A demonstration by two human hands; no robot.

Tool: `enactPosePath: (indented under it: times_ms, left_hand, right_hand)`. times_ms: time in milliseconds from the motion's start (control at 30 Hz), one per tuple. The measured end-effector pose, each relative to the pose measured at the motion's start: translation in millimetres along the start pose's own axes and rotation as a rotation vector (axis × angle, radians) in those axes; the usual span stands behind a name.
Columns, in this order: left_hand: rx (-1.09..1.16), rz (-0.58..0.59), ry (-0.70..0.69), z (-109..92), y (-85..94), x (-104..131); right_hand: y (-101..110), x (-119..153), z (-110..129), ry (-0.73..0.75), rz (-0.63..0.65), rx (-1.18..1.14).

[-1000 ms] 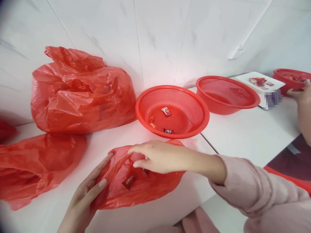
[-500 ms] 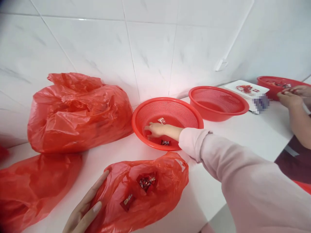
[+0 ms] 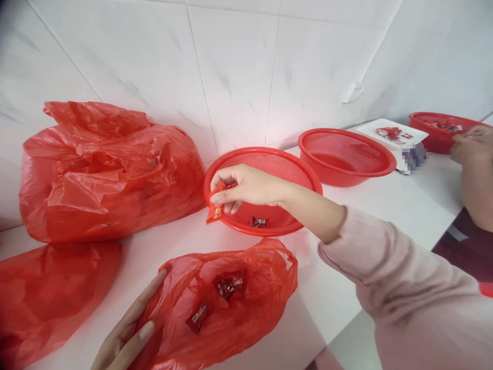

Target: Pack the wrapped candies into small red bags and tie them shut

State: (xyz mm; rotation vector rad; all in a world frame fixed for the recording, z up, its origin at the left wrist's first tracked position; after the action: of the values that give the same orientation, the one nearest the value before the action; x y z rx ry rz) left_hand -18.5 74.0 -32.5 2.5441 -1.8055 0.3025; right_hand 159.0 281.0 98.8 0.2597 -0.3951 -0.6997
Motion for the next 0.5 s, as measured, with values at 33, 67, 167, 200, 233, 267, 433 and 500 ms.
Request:
enactPosePath:
  times_ms: [33,67,167,200,233,267,433,500]
  left_hand:
    - [0.006,-0.003,0.007,0,-1.4,1]
    - [0.011,0.000,0.005,-1,-3.3,1]
    - [0.018,0.022,-0.026,-6,-8.7,2]
    - [0.018,0.026,-0.037,-7,-9.4,2]
    - [0.018,0.029,-0.049,-8,-9.5,2]
    - [0.019,0.034,-0.059,-8,-9.5,2]
    - [0.050,0.069,-0.090,-9,-8.9,3]
    - [0.037,0.061,-0.114,-10,-7.4,2]
  right_hand:
    - [-20,12,8,-0.001,0.087,-0.033]
    - [-42,21,9,-0.036,0.174,-0.034]
    - [-101,36,-6,-0.147,0.316,0.123]
    - [-112,36,-14,-0.153,0.301,0.209]
    - [-120,34,-21,-0.152,0.273,0.289]
    - [-125,31,-28,-0.155,0.246,0.352]
    - [-121,35,-39,-0.251,0.322,0.319]
    - [-101,37,-24,-0.218,0.315,0.227]
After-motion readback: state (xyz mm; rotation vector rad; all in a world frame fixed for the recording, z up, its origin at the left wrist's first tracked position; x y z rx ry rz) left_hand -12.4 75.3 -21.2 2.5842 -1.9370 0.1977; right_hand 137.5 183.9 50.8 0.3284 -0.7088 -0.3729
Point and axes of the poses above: each hand's wrist, its own x-axis away from the middle knuckle, its own y-axis out of the back of the hand, z = x × y, the point moved 9 cm from there along -x, towards the middle knuckle, and after that the axes turned 13 degrees about -y, right-handed, at the moved point
